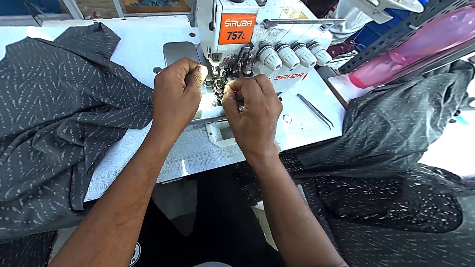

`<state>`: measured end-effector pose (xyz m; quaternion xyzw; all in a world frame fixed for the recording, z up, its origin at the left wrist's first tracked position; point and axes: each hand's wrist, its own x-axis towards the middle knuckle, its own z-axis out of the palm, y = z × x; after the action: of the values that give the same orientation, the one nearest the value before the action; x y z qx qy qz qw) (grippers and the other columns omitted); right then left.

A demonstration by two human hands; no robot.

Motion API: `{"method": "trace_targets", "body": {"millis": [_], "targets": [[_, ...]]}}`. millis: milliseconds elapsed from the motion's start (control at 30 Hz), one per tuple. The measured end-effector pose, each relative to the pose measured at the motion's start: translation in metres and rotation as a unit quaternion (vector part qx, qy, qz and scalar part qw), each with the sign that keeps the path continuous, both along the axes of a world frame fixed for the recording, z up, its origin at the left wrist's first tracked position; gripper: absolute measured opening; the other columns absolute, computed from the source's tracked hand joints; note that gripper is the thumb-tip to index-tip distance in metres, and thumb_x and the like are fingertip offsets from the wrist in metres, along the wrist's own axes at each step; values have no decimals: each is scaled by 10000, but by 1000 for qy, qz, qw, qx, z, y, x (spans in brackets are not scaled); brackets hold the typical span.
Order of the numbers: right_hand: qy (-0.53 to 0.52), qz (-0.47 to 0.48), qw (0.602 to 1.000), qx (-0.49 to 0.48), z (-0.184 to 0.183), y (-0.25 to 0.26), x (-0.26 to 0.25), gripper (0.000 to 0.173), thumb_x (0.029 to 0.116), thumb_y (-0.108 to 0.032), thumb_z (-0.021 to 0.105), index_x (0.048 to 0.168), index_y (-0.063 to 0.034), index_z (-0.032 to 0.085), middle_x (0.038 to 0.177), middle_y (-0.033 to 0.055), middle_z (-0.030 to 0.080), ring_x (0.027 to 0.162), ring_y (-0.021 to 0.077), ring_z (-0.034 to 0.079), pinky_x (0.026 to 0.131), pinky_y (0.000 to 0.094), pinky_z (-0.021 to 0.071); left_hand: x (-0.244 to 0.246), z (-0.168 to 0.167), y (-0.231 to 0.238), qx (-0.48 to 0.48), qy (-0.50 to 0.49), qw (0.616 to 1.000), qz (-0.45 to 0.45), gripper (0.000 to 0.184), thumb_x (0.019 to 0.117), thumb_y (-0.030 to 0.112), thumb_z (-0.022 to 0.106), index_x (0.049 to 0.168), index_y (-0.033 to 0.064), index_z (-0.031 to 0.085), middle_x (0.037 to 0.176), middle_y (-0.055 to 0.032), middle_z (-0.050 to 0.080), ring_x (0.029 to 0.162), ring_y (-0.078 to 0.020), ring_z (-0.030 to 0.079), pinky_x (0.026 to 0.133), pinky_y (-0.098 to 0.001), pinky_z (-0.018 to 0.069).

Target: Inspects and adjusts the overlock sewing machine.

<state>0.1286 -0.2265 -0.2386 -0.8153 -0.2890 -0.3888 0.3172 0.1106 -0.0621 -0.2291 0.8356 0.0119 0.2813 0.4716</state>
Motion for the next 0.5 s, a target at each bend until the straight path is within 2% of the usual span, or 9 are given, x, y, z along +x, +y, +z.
{"method": "trace_targets", "body": {"millis": [333,500], "targets": [[-5,1,1000,-3,0,0,3,89,951,-54,659,925,-11,733,842,90,596,668,116,590,549,209,488,0,-1,-1,1,0,1000,4,196,1045,239,565,953,128,699,709,70,574,598,-7,506,556,-194,395],[-6,18,1000,8,-2,-1,2,89,955,-51,665,931,7,729,854,100,597,681,113,609,568,199,519,0,0,-1,0,1,1000,3,195,1045,233,563,951,129,698,710,69,572,599,-4,504,554,-190,392]]}}
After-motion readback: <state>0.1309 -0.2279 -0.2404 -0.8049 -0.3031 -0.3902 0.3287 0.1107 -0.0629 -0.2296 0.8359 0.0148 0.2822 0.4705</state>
